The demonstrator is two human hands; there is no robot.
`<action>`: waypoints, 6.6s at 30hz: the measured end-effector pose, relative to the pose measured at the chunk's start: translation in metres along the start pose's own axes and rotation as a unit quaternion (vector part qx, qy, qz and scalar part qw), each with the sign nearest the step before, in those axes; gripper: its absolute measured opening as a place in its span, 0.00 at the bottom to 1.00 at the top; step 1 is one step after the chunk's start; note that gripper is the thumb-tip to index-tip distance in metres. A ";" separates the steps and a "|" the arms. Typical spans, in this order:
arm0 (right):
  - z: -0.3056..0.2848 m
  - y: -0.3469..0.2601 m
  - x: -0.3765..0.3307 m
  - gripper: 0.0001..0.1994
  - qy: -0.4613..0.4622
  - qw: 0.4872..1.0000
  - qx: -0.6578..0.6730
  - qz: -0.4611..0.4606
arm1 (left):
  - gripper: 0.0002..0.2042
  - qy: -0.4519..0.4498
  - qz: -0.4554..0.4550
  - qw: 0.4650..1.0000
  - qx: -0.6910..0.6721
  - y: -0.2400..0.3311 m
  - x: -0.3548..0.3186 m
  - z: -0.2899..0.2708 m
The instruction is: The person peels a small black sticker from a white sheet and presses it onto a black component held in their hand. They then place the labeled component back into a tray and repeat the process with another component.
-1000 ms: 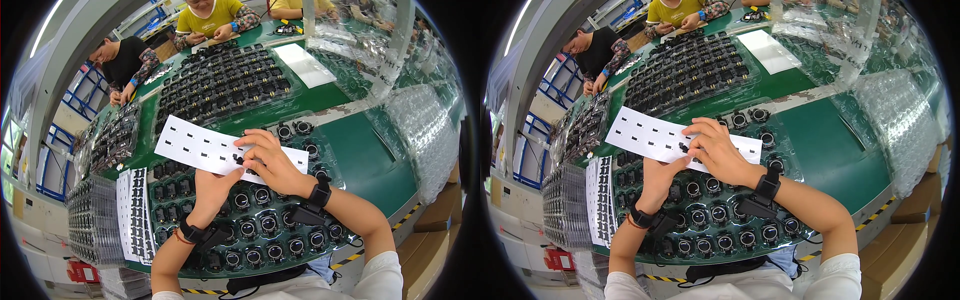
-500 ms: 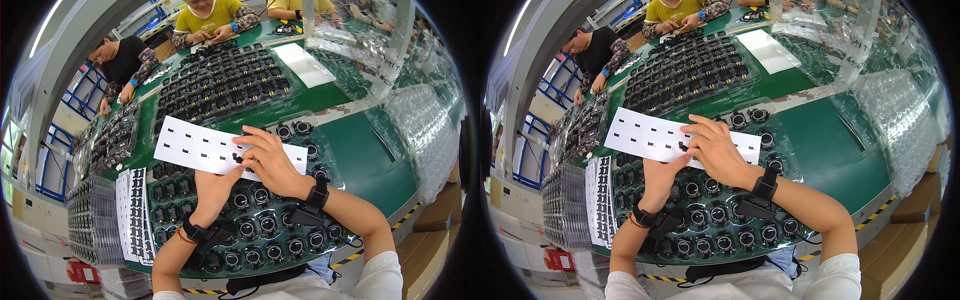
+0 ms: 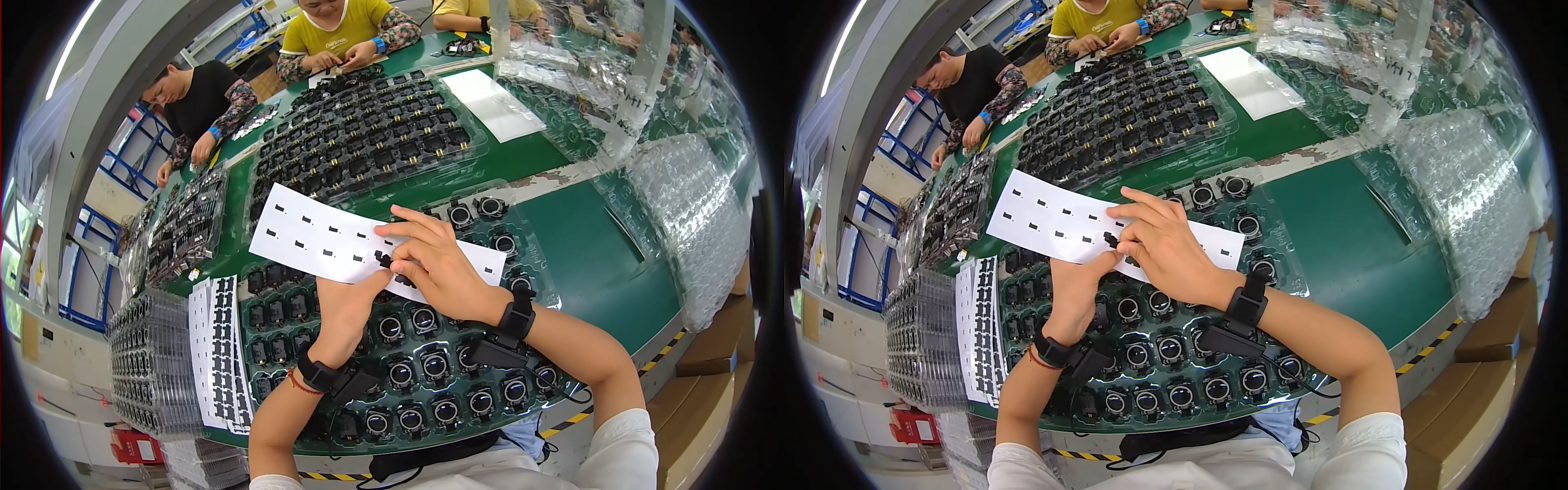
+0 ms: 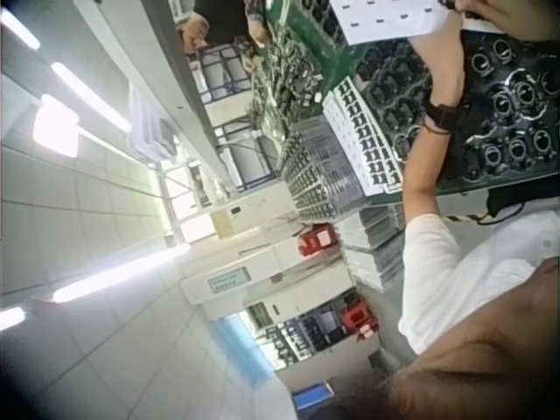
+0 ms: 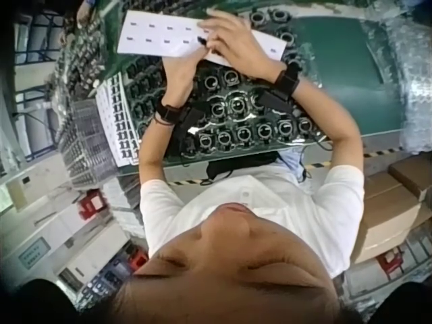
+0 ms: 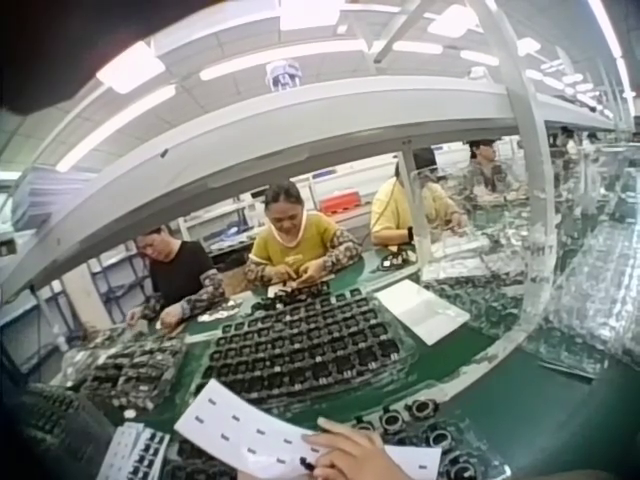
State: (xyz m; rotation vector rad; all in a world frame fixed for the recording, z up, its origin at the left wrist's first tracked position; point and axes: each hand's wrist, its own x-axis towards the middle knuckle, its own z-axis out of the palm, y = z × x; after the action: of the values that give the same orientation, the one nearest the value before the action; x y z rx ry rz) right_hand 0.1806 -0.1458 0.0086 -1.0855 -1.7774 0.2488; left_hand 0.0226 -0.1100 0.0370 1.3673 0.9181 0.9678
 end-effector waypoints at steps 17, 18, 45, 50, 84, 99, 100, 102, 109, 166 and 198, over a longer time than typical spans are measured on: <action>-0.003 0.000 0.000 0.03 0.008 0.999 0.024 0.032 | 0.21 -0.041 -0.019 0.999 0.005 0.008 -0.002 -0.004; -0.003 0.000 -0.001 0.03 0.005 0.999 0.023 0.030 | 0.21 -0.042 -0.014 0.999 0.004 0.007 -0.002 -0.003; -0.005 0.001 -0.002 0.06 0.118 0.976 0.073 0.170 | 0.13 -0.052 -0.107 0.984 0.133 0.027 0.000 -0.036; 0.001 0.004 -0.002 0.09 0.152 0.982 0.049 0.104 | 0.11 -0.127 0.108 0.843 0.512 0.026 -0.028 -0.030; -0.003 -0.009 0.000 0.05 0.037 0.982 0.173 0.060 | 0.21 -0.114 -0.016 0.991 0.074 0.016 0.000 -0.034; 0.001 -0.003 -0.001 0.05 0.031 0.993 0.096 0.056 | 0.20 -0.111 -0.001 0.986 0.125 0.012 -0.006 -0.025; 0.000 -0.004 -0.001 0.05 0.031 0.993 0.096 0.056 | 0.19 -0.112 0.016 0.985 0.134 0.012 -0.007 -0.024; 0.000 -0.004 -0.001 0.05 0.036 0.997 0.062 0.042 | 0.17 -0.113 0.049 0.981 0.151 0.013 -0.010 -0.020; -0.002 -0.002 -0.003 0.11 0.018 1.000 -0.007 0.013 | 0.15 -0.103 0.056 0.980 0.159 0.009 -0.014 -0.015; -0.007 0.003 -0.002 0.12 0.021 0.997 -0.059 -0.037 | 0.08 -0.058 -0.021 0.996 0.058 0.001 -0.011 -0.017; 0.002 0.006 -0.002 0.03 0.044 0.997 -0.054 0.014 | 0.11 -0.038 -0.039 0.999 0.006 -0.002 0.000 -0.015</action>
State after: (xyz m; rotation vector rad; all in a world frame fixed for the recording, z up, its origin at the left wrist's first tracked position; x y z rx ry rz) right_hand 0.1828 -0.1433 0.0032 -1.1819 -1.7130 0.1205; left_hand 0.0089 -0.1046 0.0345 1.3601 0.9148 0.8469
